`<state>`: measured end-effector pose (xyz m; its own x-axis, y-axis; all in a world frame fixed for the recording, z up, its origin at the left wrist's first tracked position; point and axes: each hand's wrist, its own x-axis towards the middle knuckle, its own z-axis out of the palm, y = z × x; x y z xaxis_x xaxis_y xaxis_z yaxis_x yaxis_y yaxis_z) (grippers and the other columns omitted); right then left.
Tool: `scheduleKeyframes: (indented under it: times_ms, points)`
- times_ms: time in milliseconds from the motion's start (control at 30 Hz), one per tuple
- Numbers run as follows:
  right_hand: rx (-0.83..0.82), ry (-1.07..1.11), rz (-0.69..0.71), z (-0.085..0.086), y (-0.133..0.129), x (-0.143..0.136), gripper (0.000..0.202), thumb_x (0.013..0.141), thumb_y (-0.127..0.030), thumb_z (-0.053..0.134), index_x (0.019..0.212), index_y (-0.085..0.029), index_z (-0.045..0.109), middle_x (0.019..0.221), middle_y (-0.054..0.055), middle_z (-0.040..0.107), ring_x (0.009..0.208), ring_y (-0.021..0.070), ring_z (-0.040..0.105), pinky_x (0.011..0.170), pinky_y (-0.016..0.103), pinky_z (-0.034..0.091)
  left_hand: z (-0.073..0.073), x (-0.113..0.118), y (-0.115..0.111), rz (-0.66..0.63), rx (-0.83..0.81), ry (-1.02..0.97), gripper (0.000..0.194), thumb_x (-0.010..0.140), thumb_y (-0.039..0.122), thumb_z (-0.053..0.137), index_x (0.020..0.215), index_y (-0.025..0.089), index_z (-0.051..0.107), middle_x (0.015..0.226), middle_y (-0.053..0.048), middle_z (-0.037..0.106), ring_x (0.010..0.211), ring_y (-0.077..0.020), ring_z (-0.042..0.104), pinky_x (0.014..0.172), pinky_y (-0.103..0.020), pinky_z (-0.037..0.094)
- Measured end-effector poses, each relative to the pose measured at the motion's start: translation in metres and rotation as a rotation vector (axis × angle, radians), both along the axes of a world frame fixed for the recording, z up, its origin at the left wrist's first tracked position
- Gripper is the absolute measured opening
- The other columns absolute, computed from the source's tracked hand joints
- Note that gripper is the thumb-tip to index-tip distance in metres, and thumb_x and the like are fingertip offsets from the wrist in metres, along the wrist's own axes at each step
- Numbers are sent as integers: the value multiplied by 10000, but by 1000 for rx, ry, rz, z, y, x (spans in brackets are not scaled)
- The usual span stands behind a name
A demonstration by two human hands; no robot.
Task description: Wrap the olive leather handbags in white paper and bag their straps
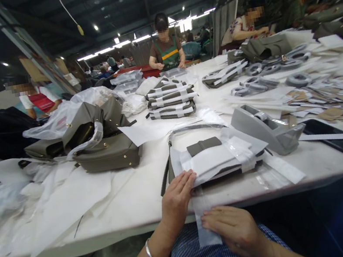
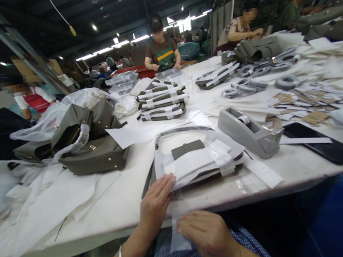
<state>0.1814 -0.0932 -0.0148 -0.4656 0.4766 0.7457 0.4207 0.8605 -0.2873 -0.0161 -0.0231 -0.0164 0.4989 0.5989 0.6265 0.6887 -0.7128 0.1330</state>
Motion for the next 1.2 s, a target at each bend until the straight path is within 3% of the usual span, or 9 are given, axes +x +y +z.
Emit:
scheduleKeyframes:
  times_ms: [167,333,500,700,933,1067,1200]
  points:
    - [1,10,-12,34,19,0,286,910,-64,460,1025,-184,694,903,40,789,816,146,748,838,269,592,-2,-1,2,-9,28,-1,453,961,81,497,1403,179,502,1354,-78,629,1278,-208,568,1056,-402,526]
    - [-14,-32,-72,59,65,-3,322,871,-43,482,1007,-216,716,915,4,786,797,165,732,833,318,564,-3,-1,1,-10,50,-3,369,981,114,469,1337,157,553,1323,-89,650,1254,-208,588,1041,-392,537]
    - [-174,-103,-245,54,105,-8,249,816,-65,602,902,-245,752,892,2,783,828,206,722,808,337,539,-5,0,0,35,47,-31,250,975,107,458,1133,138,650,1136,-99,726,1130,-229,662,1016,-394,550]
    - [-407,-134,-377,47,119,-13,115,864,-195,677,783,-250,738,940,-12,768,928,194,694,852,318,513,-3,-2,1,38,17,-76,319,941,73,438,1209,118,604,1154,-126,712,1096,-224,670,989,-369,564]
    - [-503,-233,-443,54,128,-15,135,862,-275,688,739,-224,710,942,6,740,925,189,664,801,304,480,14,-4,-7,32,-197,-194,492,868,96,503,1358,128,497,1288,-136,643,1220,-213,597,1043,-343,522]
    - [-554,-375,-442,65,133,-17,144,875,-291,656,784,-184,692,962,44,710,889,197,656,701,290,456,13,4,-10,40,-48,-82,463,914,120,522,1375,153,520,1451,-122,529,1313,-241,526,1064,-361,497]
    - [-560,-443,-459,70,140,-20,183,836,-358,699,778,-185,704,912,40,709,819,198,666,634,275,436,4,10,-2,63,200,71,483,948,113,487,1431,109,476,1341,-101,633,1221,-250,603,1018,-364,508]
